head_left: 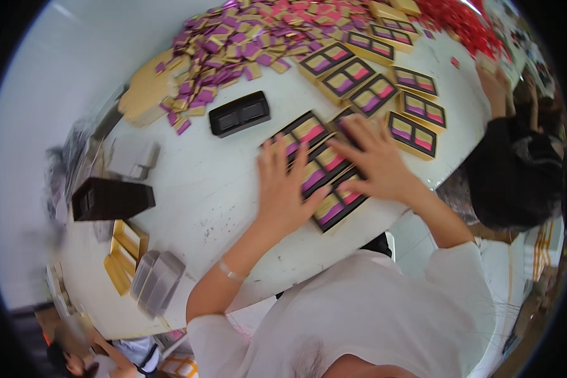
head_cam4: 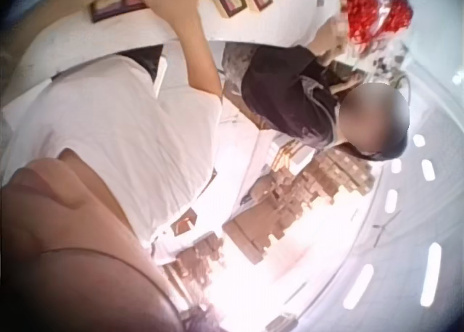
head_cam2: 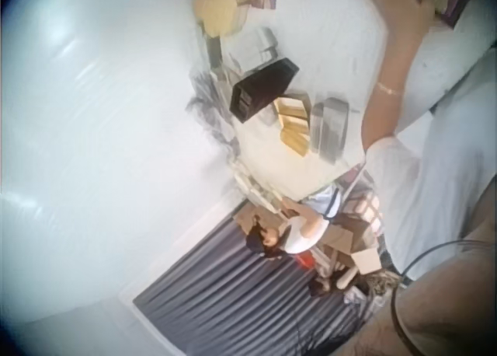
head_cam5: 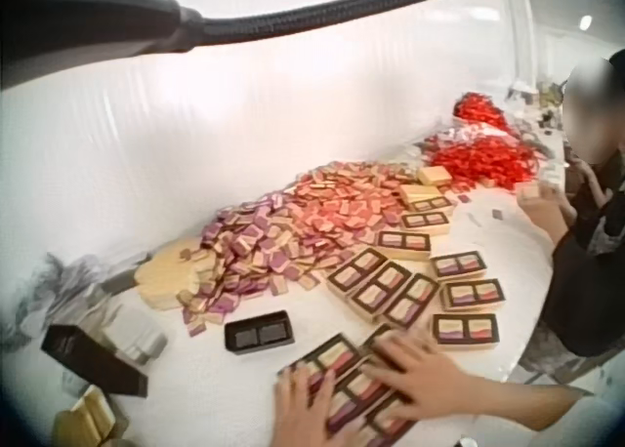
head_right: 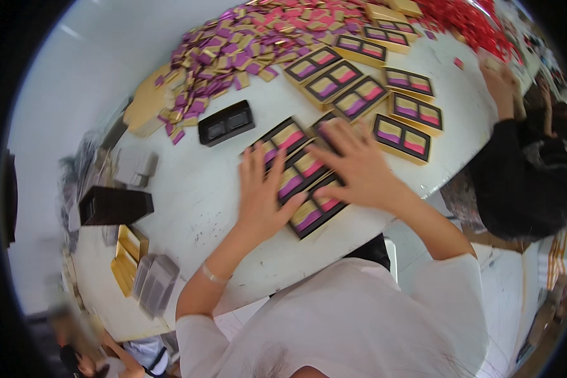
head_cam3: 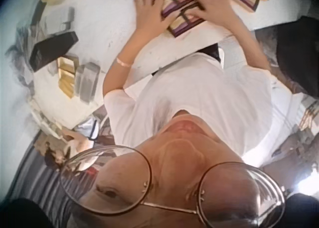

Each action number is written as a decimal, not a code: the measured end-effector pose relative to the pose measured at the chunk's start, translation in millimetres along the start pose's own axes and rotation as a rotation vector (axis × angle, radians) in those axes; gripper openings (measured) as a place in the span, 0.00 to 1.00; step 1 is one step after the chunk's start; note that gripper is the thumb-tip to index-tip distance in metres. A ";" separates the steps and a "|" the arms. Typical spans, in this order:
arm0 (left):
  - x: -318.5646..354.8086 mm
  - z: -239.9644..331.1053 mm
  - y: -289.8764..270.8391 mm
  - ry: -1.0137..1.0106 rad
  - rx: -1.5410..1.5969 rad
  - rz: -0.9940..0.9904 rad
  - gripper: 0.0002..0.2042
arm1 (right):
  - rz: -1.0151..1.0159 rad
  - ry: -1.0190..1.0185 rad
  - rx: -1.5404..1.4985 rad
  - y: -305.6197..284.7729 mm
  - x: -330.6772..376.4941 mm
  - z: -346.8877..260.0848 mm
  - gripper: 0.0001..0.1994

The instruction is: The person assembles small rectangular cosmetic palettes by placing two colored inserts into black plastic trays and closing them with gold lids. The person handles the trays, inserts, and lids one at a time, stacking completed units on the table.

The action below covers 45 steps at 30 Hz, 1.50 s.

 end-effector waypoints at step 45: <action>313.1 -249.7 -260.8 -1.434 -0.399 0.300 0.13 | 0.099 -0.564 -0.051 26.0 -136.6 -100.5 0.06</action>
Point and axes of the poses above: each hand's wrist, its own x-axis away from the middle knuckle, its own y-axis out of the palm, z = x × y, the point moved 7 cm from there along -x, towards the middle knuckle, and after that the axes turned 4 degrees about -z, right-handed, at the moved point
